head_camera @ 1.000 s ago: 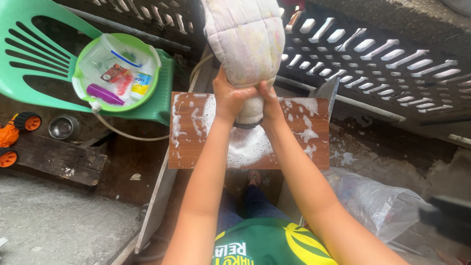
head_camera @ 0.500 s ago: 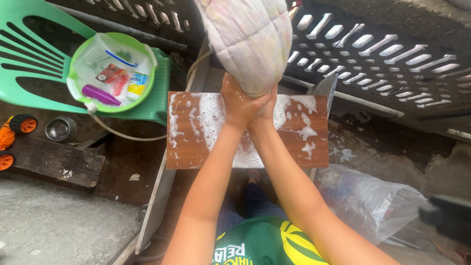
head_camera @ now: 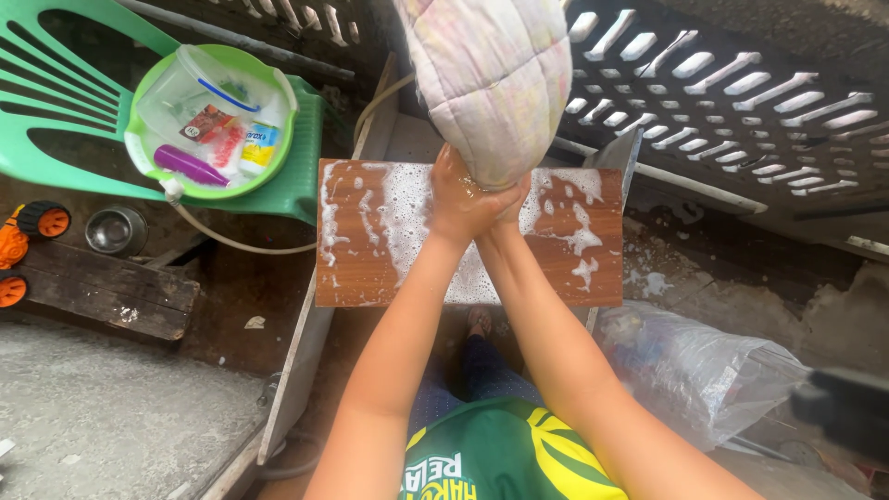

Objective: Scrubbing a patterned bag with a brush and soapy water on a wooden board.

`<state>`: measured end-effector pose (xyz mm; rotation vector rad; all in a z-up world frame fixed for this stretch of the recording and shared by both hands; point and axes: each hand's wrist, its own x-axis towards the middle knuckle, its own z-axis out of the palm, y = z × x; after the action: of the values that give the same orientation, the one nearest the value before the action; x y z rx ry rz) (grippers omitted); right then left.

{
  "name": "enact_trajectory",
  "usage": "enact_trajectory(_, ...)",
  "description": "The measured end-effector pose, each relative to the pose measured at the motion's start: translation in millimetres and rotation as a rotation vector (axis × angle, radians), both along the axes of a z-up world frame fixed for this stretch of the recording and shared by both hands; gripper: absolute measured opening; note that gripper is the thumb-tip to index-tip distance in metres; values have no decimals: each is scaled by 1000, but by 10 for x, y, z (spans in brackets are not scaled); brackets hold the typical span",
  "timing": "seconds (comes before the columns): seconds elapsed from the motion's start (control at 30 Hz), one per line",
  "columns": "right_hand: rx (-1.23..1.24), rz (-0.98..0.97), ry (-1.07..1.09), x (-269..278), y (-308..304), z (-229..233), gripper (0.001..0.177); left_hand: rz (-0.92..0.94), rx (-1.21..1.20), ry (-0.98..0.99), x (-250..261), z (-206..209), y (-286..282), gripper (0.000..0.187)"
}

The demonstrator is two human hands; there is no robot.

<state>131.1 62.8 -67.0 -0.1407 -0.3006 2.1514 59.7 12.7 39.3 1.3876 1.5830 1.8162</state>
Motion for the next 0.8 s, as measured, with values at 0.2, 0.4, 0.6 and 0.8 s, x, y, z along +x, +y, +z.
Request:
enact_trajectory(0.2,-54,-117,-121,-1,-175,0,74,43,-90,44,18,-320,-72,67)
enact_trajectory(0.4,8,-100,-179,-8,-367,90,71,48,-153,95,-49,-297,-210,69)
enact_trajectory(0.6,-86,203,-908,71,-325,-49,67,83,-352,-51,-441,-352,-360,67)
enact_trajectory(0.8,218,213,-1169,82,-442,-967,47,306,-346,220,-609,-911,-681,68)
